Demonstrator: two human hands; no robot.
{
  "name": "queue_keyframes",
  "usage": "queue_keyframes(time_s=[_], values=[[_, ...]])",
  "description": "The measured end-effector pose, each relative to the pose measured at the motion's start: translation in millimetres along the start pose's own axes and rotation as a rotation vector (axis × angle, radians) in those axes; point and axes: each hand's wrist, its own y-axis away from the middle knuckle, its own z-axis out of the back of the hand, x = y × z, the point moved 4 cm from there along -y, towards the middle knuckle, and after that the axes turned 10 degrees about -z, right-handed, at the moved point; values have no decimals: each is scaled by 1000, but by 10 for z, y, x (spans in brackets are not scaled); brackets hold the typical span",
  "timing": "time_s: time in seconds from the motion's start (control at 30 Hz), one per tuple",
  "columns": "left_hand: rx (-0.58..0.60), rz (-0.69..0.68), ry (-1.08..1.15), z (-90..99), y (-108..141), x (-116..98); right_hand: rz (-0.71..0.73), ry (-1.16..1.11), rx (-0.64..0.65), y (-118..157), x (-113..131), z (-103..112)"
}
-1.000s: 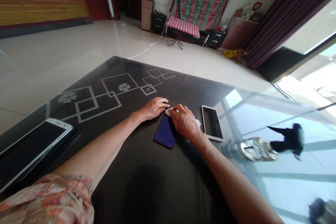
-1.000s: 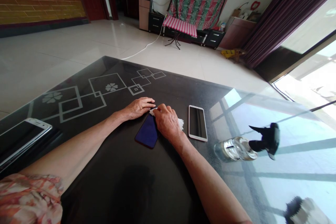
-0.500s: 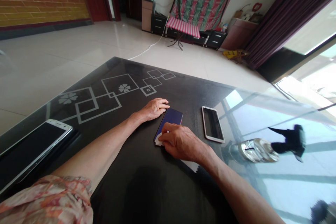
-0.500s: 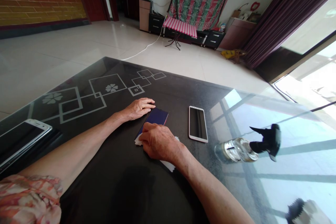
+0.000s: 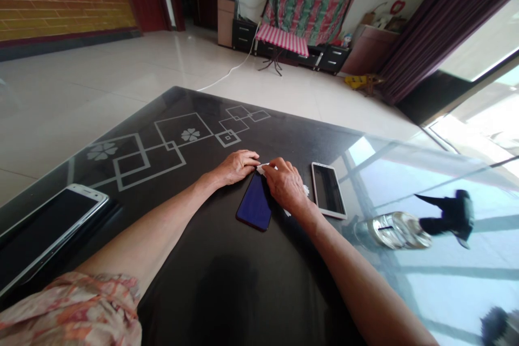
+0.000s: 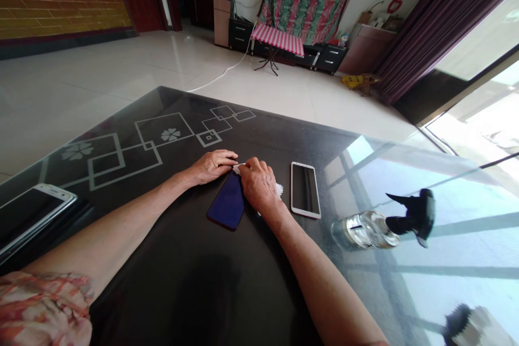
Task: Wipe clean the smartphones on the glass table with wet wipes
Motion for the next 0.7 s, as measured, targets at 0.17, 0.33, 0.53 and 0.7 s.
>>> queue_keyframes(time_s=[0.17,0.33,0.53,0.7], values=[[-1,13,23,14,2,11,90,-2,34,39,49,47],[26,43,20,15,-10,3,228,-92,157,190,231,154],[31,64,25,22,-5,-22,338,-228,298,450,508,285],[39,56,14,38,5,-19,224,-196,282,410,430,267]])
